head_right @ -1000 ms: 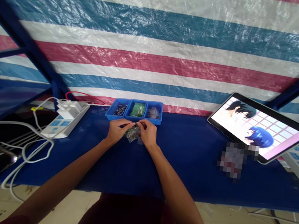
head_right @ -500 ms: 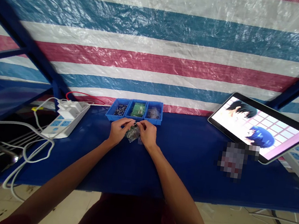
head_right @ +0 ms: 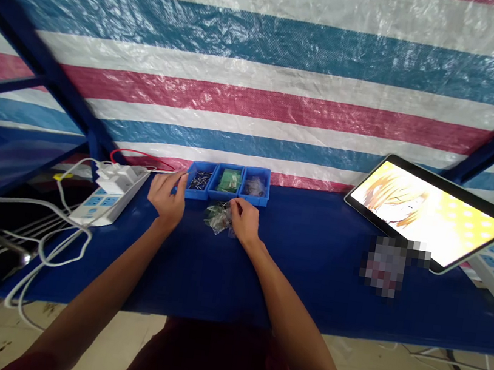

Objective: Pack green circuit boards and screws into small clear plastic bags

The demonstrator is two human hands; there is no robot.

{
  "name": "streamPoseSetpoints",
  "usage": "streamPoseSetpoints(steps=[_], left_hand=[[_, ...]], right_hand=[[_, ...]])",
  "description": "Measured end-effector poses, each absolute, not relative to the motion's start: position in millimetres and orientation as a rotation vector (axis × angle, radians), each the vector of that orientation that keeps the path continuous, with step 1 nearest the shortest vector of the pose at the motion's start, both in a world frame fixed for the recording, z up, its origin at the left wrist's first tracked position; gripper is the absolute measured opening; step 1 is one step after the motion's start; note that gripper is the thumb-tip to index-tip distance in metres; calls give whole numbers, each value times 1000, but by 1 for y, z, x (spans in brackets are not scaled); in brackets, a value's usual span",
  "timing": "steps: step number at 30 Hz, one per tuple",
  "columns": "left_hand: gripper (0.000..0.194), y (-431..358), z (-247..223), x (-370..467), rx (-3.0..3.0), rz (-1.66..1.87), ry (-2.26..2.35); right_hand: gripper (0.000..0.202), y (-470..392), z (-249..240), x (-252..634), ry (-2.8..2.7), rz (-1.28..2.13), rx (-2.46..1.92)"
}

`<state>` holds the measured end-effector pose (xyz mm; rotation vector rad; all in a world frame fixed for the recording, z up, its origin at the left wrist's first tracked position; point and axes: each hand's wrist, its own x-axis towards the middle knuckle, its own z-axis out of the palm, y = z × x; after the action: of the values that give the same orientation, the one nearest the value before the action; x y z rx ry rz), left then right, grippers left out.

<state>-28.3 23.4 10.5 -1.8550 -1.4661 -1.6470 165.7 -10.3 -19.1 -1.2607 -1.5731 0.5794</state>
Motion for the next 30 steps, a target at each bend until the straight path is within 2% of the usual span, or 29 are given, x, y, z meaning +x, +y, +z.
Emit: streamPoseSetpoints(steps=[5,9,12,15,30], left_hand=[[31,36,4,-31,-1950,-1339,-1602],[23,27,4,-22,-2361,-1283,-1452],[22,19,1,-14,-2688,-1014,-1335],[20,17,-8,-6,-2732,-860,-1373],[8,16,-29,11,-2650,-879,-1587]], right_hand=[[28,-8,-20,168,-1588,528,-1296],[22,-5,-22,172,-1609,474,-1383],[16,-3,-23,173,-1668,384,-1538],[11,-3,-25,173,-1724,291,-1744],[3,-3,-31,168,-1815,333,-1802]])
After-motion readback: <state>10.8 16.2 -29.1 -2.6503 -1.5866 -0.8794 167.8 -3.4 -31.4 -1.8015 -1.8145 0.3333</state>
